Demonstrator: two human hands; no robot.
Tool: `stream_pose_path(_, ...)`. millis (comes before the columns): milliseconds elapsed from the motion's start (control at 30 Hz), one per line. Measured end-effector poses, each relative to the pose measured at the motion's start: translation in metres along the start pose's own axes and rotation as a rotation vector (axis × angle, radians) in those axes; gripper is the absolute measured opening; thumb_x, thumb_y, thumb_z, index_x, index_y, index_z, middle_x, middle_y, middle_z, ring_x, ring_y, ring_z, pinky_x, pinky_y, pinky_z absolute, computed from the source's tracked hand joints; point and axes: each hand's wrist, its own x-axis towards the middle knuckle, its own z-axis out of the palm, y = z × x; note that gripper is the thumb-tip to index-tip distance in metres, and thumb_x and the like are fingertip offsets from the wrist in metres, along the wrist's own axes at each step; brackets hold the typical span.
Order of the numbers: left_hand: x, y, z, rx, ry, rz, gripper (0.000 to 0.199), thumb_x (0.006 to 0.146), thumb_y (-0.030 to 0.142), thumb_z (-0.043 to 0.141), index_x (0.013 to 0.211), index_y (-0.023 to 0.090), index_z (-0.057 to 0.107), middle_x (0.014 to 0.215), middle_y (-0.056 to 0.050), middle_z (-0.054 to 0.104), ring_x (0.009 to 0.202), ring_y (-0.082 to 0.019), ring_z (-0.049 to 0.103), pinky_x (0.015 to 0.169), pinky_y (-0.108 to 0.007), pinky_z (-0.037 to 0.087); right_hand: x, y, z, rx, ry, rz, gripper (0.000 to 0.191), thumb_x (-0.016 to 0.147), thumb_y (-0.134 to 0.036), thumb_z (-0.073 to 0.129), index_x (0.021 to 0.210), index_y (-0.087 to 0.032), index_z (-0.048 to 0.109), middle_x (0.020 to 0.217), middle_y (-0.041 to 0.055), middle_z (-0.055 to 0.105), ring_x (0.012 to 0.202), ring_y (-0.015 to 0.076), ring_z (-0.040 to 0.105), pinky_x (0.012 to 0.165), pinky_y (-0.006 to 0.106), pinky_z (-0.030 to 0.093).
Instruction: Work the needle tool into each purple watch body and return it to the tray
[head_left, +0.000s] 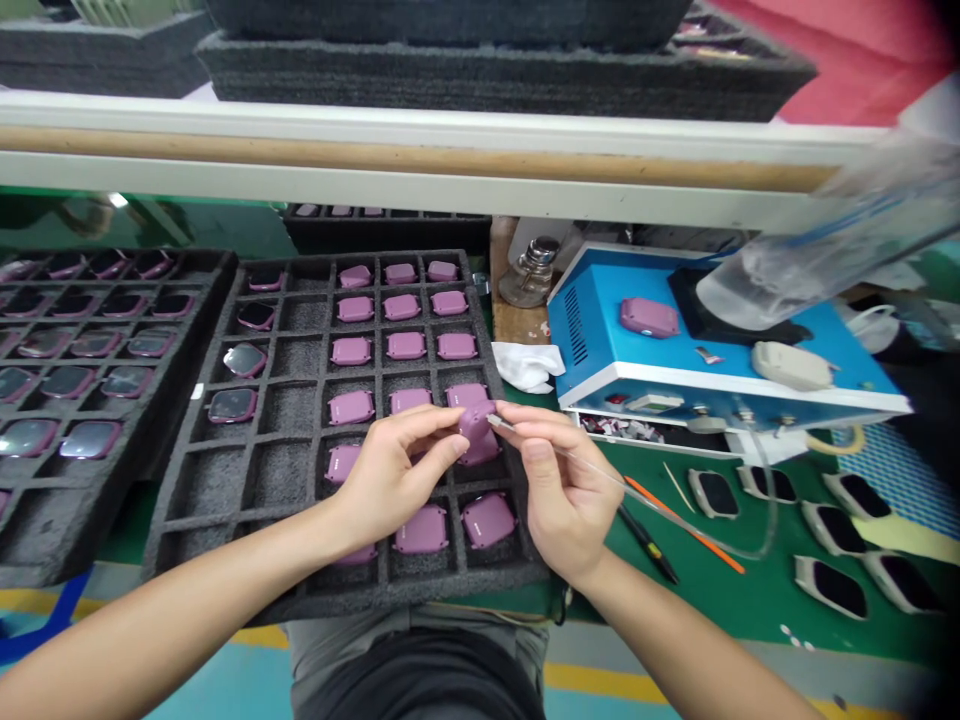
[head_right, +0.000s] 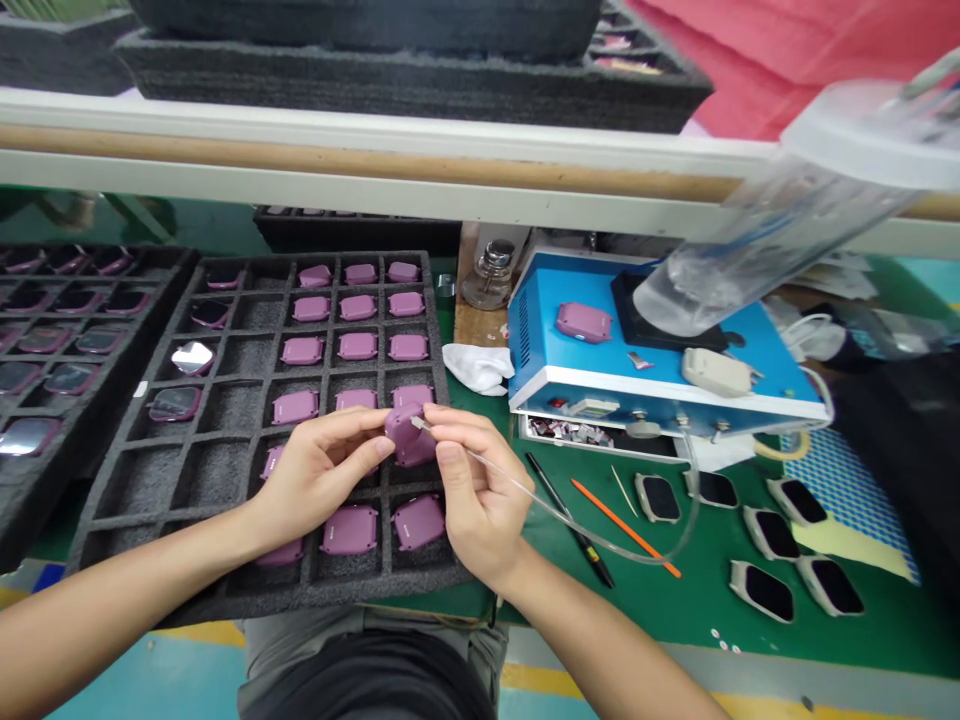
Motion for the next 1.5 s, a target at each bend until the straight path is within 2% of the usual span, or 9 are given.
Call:
stream_pose_path(300,0.003,-0.001,-0.003,0.087,0.035,0.050,0.020,0.092,0.027,0.070,0.106,0.017,0.081,0.097,-0.008,0.081,0.088,-0.022,0.075,0.081,-0.031,0.060,0.005,0.000,0.002,-0.024,-0.003,-0.035,0.015,0.102,-0.022,0.059,0.104,-0.024,0.074,0.111,0.0082,0.077,0.109,0.0235,0.075,0.094,0.045,0.064)
stream_pose_path(533,0.004,0.002,-0.002,0.027,0.064,0.050,0.021,0.090,0.028,0.072,0.104,0.016,0.081,0.099,-0.008,0.083,0.084,-0.021,0.077,0.076,-0.028,0.063,0.010,-0.004,0.004,-0.049,0.009,-0.064,0.015,0.102,-0.022,0.059,0.101,-0.023,0.074,0.107,0.0079,0.079,0.105,0.0219,0.076,0.094,0.043,0.064)
stream_pose_path(733,0.004,0.003,-0.002,-0.001,0.023,0.043,0.021,0.092,0.027,0.070,0.107,0.018,0.081,0.101,-0.008,0.082,0.086,-0.020,0.077,0.076,-0.027,0.063,0.010,-0.003,0.004,-0.041,0.009,-0.072,0.015,0.101,-0.021,0.059,0.101,-0.023,0.074,0.107,0.0076,0.078,0.105,0.0209,0.076,0.093,0.040,0.065)
stream_pose_path(1500,0.001,-0.001,-0.005,0.106,0.008,0.114,0.021,0.096,0.026,0.068,0.110,0.022,0.082,0.094,-0.005,0.078,0.084,-0.018,0.071,0.076,-0.026,0.057,0.014,-0.006,0.005,-0.074,0.006,-0.105,0.016,0.099,-0.017,0.061,0.099,-0.024,0.076,0.104,0.0064,0.079,0.102,0.0205,0.077,0.090,0.037,0.064)
